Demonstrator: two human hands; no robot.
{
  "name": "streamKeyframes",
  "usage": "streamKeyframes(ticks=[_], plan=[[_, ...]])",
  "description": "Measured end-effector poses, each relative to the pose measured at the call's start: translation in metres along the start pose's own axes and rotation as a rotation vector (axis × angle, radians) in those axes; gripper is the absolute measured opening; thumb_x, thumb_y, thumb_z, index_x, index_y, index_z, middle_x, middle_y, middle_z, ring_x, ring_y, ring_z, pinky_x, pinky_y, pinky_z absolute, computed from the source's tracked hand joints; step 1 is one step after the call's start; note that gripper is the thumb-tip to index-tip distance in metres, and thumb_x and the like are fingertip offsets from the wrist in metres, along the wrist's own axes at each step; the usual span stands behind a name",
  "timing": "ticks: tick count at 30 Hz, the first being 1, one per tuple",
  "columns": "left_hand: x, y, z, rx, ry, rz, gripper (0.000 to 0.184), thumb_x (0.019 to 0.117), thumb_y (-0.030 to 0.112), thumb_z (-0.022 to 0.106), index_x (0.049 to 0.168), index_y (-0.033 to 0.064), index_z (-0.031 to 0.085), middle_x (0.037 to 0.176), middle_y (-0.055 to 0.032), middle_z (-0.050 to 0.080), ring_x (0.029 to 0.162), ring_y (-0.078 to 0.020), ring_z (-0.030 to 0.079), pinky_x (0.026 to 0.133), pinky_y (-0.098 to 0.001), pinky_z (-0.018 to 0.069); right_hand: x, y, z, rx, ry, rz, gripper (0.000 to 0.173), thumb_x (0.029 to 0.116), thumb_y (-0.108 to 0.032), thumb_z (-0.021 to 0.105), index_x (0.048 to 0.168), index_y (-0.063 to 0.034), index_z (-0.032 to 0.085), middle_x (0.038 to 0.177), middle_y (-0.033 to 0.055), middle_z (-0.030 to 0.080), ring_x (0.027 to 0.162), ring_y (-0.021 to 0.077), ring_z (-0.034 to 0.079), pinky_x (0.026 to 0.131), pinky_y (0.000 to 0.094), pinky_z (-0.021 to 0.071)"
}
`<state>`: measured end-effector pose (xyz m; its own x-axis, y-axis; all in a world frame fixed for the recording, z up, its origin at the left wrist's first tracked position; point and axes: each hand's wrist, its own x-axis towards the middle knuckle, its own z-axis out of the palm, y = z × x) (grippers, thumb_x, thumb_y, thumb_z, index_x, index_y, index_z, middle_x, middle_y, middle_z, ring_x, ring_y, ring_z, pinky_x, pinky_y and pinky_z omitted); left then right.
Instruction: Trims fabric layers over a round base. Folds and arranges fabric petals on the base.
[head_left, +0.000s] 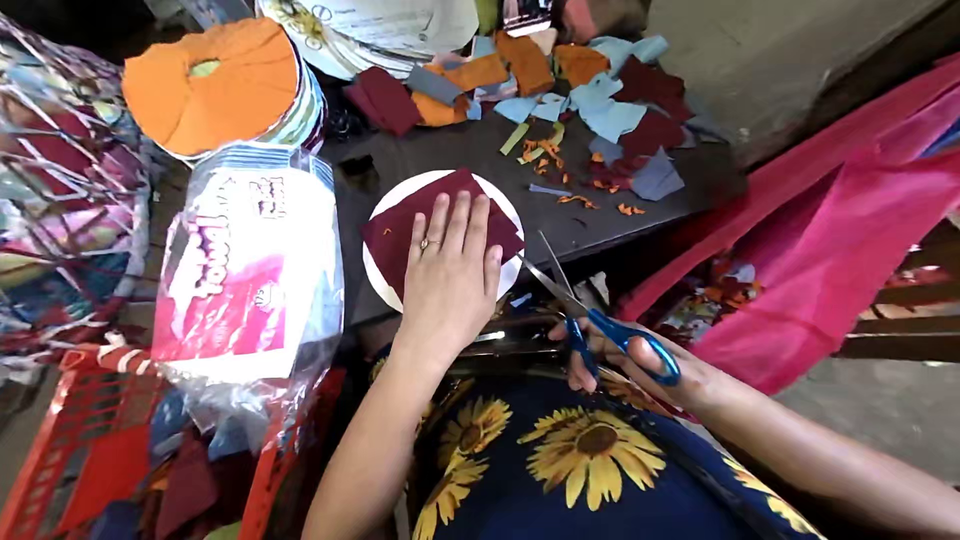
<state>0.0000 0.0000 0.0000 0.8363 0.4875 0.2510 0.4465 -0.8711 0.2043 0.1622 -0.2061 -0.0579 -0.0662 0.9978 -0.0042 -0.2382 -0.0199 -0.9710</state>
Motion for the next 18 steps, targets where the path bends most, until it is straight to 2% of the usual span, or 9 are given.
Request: streamKeyframes(ticks=[2,5,10,15,18], plan=[[0.004,-0.005,0.008,0.036,-0.075,-0.019,0.057,0.1102,0.034,0.027,0.16,0.0057,0.033,0.167,-0.0138,0.027,0.157,-0.034,0.018,0.125,-0.0559,0.0118,0.0,0.001,0.002,-0.005,0.024,0.001,0.079,0.0909,-0.079,0.046,0.133,-0.014,0.057,0.087,-0.0067,0.071,0.082,0.008,0.07,0.08,0.0271,0.0586],[0.004,-0.008,0.014,0.078,-0.159,-0.048,0.058,0.1101,0.034,0.025,0.161,0.0067,0.029,0.169,-0.0128,0.022,0.158,-0.0333,0.013,0.125,-0.0563,0.0084,-0.001,0.0,0.005,-0.045,0.043,0.012,0.077,0.0919,-0.079,0.044,0.13,-0.0141,0.059,0.085,-0.0078,0.07,0.08,0.0062,0.069,0.078,0.0257,0.0582],[0.005,-0.008,0.013,0.096,-0.192,-0.051,0.059,0.11,0.035,0.026,0.162,0.0062,0.028,0.17,-0.0133,0.02,0.158,-0.0335,0.013,0.125,-0.0575,0.0078,-0.002,0.001,0.012,-0.075,0.099,0.009,0.073,0.0938,-0.077,0.044,0.129,-0.0146,0.059,0.085,-0.0096,0.069,0.079,0.0052,0.068,0.077,0.0249,0.0582],[0.005,-0.007,0.013,0.084,-0.191,-0.057,0.059,0.11,0.035,0.025,0.162,0.0066,0.027,0.17,-0.0137,0.02,0.158,-0.033,0.012,0.125,-0.0578,0.0069,0.004,0.001,0.021,-0.24,0.151,-0.01,0.071,0.0964,-0.074,0.041,0.126,-0.013,0.059,0.086,-0.0112,0.068,0.081,0.0006,0.067,0.077,0.0214,0.0571],[0.004,-0.008,0.014,0.093,-0.171,-0.044,0.059,0.1097,0.034,0.026,0.161,0.0052,0.029,0.169,-0.0148,0.022,0.157,-0.0342,0.015,0.124,-0.058,0.0083,0.005,0.002,0.021,-0.251,0.14,-0.027,0.071,0.0967,-0.074,0.041,0.124,-0.0113,0.058,0.085,-0.0109,0.067,0.078,-0.0002,0.066,0.073,0.0197,0.0566]])
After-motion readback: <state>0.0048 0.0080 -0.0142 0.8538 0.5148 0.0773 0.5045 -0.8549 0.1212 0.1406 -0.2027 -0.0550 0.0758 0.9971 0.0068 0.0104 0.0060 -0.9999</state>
